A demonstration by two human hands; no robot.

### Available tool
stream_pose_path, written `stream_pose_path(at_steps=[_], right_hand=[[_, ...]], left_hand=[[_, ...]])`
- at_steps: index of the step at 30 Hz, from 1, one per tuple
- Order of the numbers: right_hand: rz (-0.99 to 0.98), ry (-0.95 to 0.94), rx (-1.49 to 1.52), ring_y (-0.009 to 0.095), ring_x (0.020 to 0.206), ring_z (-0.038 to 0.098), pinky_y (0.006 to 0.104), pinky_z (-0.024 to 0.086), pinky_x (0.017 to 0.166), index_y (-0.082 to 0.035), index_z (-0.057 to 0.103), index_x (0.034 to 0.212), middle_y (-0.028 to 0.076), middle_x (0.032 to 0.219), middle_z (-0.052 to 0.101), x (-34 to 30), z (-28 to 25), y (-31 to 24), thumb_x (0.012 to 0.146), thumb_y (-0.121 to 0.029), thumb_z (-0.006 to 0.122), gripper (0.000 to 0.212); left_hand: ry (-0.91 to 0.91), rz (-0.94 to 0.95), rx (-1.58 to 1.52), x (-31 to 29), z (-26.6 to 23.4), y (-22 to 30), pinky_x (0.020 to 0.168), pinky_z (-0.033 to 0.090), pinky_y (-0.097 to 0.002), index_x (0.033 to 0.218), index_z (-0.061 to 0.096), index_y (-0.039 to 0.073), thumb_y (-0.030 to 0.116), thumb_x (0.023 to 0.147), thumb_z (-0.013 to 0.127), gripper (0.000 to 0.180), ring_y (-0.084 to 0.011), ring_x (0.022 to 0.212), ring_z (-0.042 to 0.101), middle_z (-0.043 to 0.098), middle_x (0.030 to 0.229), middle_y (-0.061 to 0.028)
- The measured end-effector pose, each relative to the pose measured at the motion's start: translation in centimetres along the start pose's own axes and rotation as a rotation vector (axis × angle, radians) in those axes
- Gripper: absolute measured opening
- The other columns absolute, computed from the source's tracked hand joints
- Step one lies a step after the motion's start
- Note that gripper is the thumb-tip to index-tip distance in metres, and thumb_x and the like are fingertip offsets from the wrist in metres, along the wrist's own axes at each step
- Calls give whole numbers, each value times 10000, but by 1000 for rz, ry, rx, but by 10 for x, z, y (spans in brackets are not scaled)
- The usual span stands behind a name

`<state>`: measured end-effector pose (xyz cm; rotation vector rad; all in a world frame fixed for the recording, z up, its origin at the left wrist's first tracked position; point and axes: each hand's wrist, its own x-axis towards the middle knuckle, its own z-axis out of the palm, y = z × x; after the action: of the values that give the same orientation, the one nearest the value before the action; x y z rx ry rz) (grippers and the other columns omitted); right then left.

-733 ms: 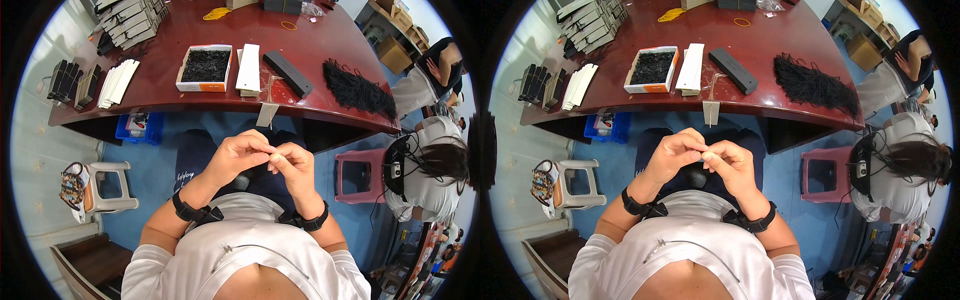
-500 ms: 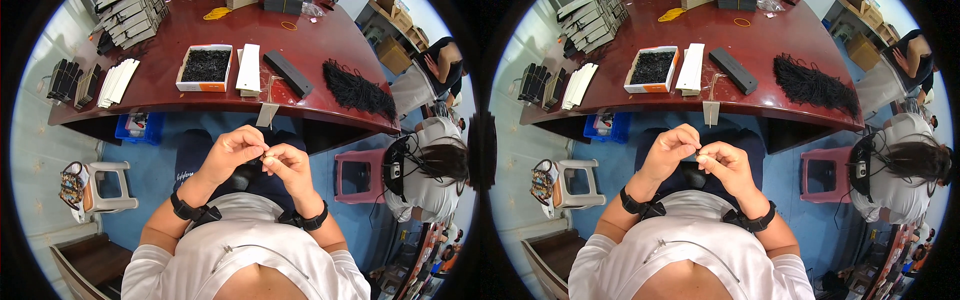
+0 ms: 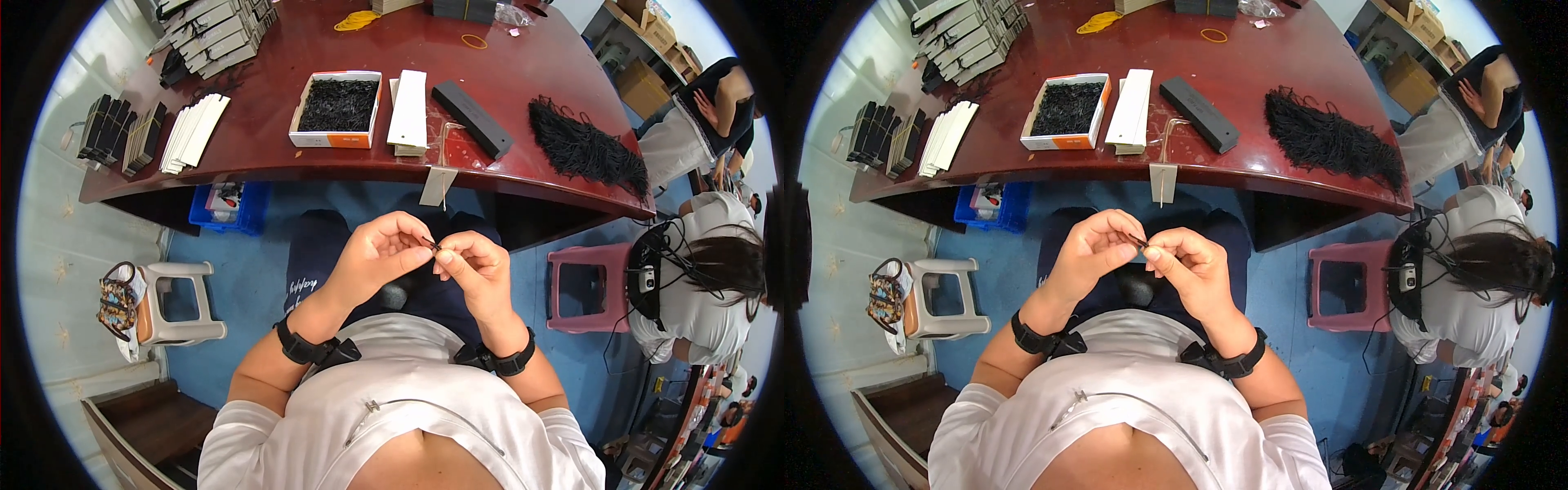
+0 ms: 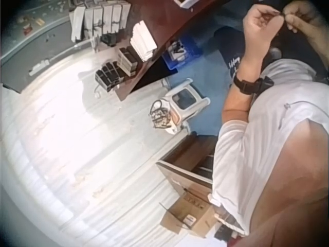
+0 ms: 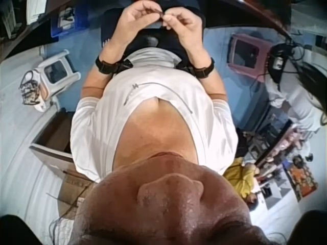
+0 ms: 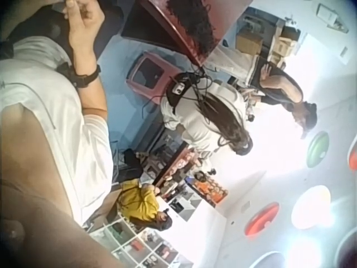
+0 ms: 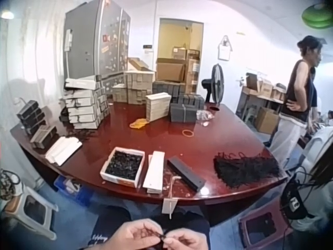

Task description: Assembling clothing tags by threading elastic strings and attaching plastic fasteners.

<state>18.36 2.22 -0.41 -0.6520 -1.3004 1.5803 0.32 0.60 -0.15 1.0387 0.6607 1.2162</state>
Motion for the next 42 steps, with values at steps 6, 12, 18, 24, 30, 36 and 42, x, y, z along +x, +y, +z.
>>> stream_pose_path(at_steps=[6, 12, 18, 24, 30, 36, 42], right_hand=[[-22, 8, -160, 83, 694, 581, 215, 466, 608, -13, 643, 927, 31, 785, 624, -1, 2, -2, 869, -79, 656, 88], [8, -4, -95, 88, 704, 586, 216, 470, 606, -6, 635, 929, 38, 798, 624, -1, 3, -3, 867, -70, 658, 92], [48, -14, -7, 89, 716, 595, 213, 477, 624, -4, 627, 949, 37, 802, 625, 0, 4, -2, 876, -59, 644, 93], [74, -27, 18, 88, 715, 594, 215, 478, 631, -4, 626, 950, 40, 799, 629, 1, 3, -1, 882, -67, 639, 93], [75, -32, 37, 89, 721, 595, 218, 479, 638, -3, 628, 961, 43, 795, 636, 0, 1, 2, 889, -75, 630, 101], [49, -32, 68, 90, 718, 593, 217, 476, 642, -6, 629, 972, 44, 797, 637, 1, 1, 3, 894, -76, 625, 105], [115, -76, 91, 84, 718, 593, 210, 470, 634, -10, 628, 980, 33, 809, 637, 2, 2, 3, 888, -67, 629, 108]], left_hand=[[15, 39, 57, 1, 4, 1, 752, 450, -217, 914, 589, 13, 28, 861, 632, 70, -76, 837, 549, 574, 934, -31], [50, 82, 61, 0, 1, -1, 732, 453, -211, 906, 592, 6, 28, 871, 630, 56, -62, 814, 553, 584, 900, -16], [77, 116, 72, 2, 2, -1, 737, 458, -213, 909, 590, 5, 33, 882, 615, 47, -68, 812, 558, 590, 896, -19], [86, 119, 43, 1, 1, -2, 756, 469, -224, 940, 583, 3, 44, 888, 611, 72, -76, 820, 566, 598, 900, -26], [26, 32, -70, 1, 1, -4, 797, 481, -255, 1042, 594, -7, 44, 888, 606, 162, -104, 841, 585, 603, 940, -42], [-16, 34, -108, 2, 5, -4, 816, 464, -279, 1011, 632, -5, 32, 876, 603, 143, -136, 890, 571, 577, 996, -63], [28, 66, -67, 0, 0, -9, 831, 444, -282, 925, 658, 12, 21, 858, 606, 85, -136, 915, 555, 565, 1007, -66]])
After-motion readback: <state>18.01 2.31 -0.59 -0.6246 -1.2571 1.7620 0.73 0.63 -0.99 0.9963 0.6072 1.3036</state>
